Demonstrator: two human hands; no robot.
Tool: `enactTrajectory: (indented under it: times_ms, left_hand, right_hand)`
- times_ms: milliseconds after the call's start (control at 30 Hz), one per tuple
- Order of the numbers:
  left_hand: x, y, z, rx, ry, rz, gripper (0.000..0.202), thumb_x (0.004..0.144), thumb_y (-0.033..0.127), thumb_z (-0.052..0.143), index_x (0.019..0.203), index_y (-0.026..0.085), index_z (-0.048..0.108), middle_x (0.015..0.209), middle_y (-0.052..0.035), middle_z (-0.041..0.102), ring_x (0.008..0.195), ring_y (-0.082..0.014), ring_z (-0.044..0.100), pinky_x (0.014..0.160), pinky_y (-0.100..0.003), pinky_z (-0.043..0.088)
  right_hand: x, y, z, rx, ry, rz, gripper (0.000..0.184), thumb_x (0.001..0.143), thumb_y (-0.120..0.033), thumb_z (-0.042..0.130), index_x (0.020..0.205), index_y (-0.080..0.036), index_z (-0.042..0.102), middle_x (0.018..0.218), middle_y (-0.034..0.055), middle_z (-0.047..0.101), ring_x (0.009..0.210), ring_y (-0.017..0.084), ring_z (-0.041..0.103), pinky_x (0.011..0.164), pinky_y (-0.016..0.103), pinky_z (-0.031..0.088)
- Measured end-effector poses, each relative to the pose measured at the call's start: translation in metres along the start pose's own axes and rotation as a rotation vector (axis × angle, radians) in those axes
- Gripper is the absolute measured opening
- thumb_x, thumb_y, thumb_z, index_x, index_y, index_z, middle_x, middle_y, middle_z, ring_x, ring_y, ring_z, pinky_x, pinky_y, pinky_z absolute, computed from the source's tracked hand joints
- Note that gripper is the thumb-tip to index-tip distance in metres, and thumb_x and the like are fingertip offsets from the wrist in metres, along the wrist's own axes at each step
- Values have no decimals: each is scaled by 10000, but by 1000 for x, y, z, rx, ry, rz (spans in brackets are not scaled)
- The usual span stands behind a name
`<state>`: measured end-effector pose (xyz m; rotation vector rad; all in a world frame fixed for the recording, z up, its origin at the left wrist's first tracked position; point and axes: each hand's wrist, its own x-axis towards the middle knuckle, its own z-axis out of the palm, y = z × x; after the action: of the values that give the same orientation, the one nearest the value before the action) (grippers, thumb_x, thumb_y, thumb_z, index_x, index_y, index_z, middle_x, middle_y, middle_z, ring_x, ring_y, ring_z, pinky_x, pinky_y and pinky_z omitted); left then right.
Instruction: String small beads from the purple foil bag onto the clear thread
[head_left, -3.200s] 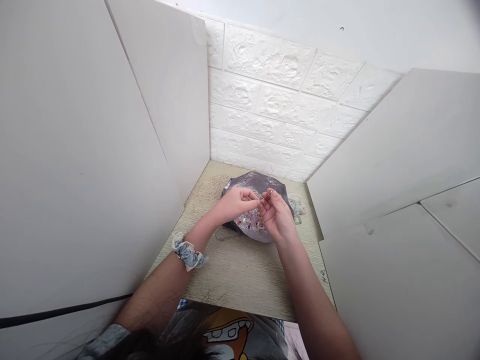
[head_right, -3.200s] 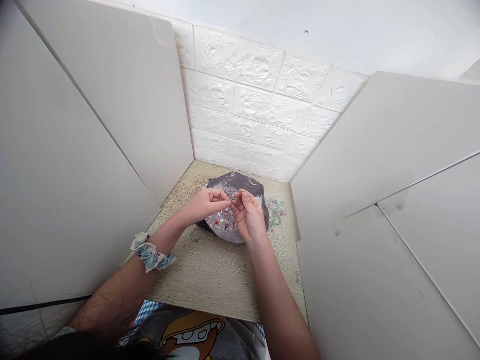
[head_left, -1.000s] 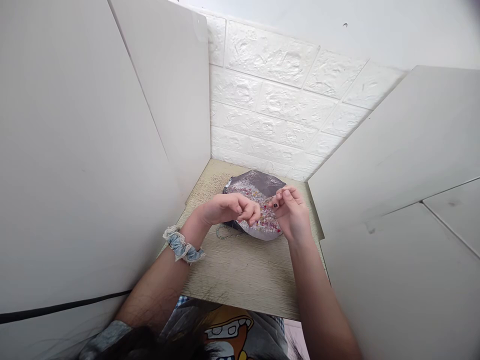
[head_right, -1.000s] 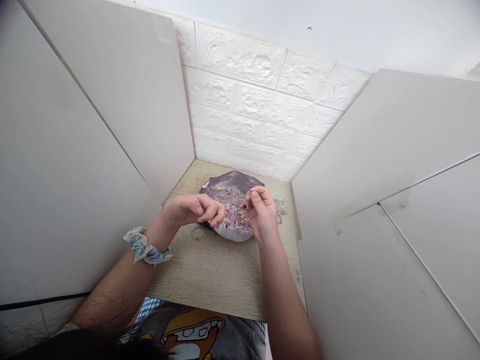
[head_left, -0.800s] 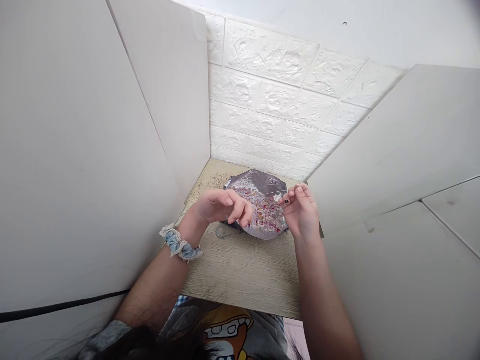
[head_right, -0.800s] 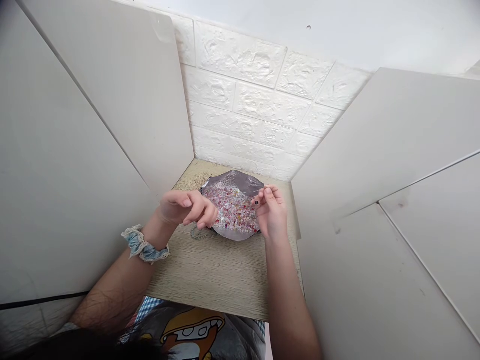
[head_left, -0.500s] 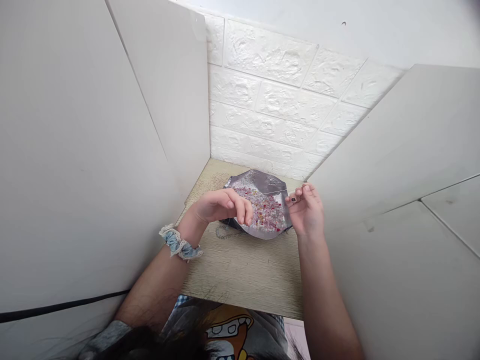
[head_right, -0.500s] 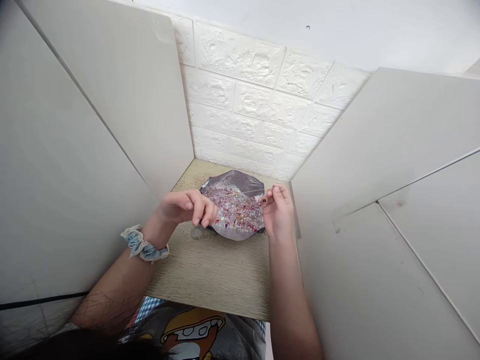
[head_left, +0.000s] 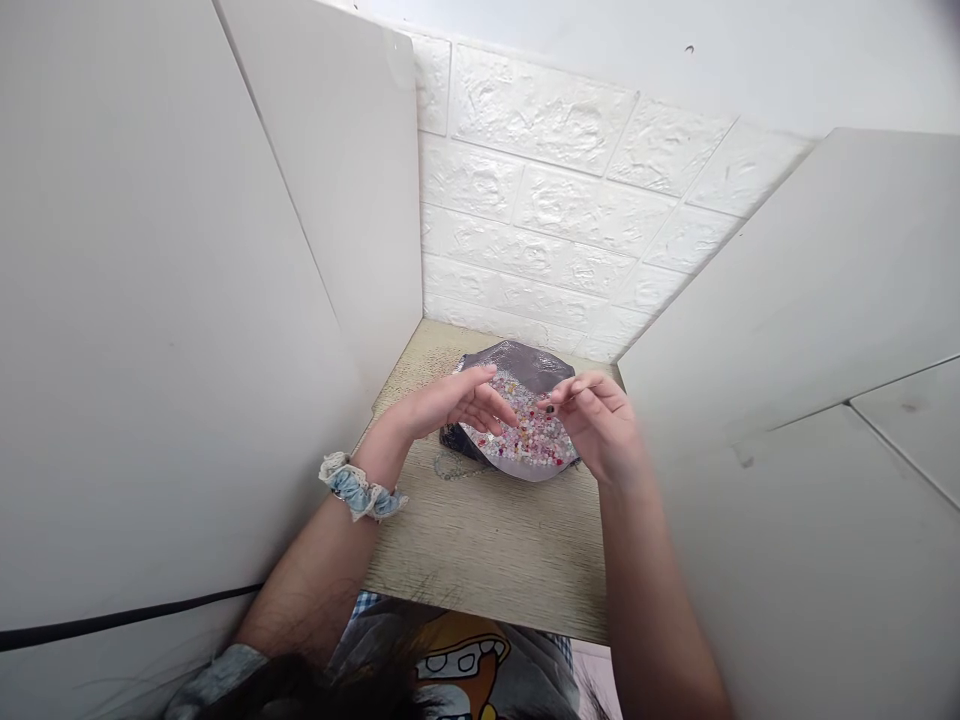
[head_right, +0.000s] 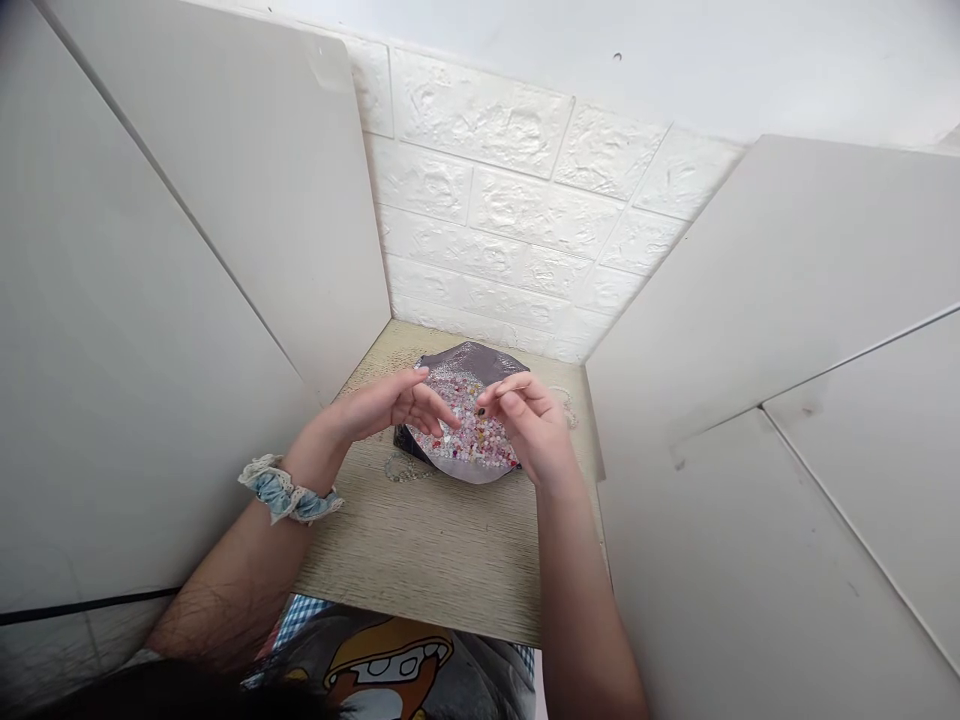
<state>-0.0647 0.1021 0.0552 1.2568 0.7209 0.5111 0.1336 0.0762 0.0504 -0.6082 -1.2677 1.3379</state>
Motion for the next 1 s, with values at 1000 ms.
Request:
enactTrajectory:
  times_ms: [1000]
  left_hand:
    - [10, -2, 15, 355, 296, 104, 393, 714, 474, 481, 794, 121, 633, 520, 40, 344, 456, -50, 256, 423, -197, 197]
  right_hand:
    - [8, 28, 27, -1009, 210, -137, 104, 725, -241, 506, 716, -204, 603, 946, 34, 544, 933, 165, 490, 840, 323, 366]
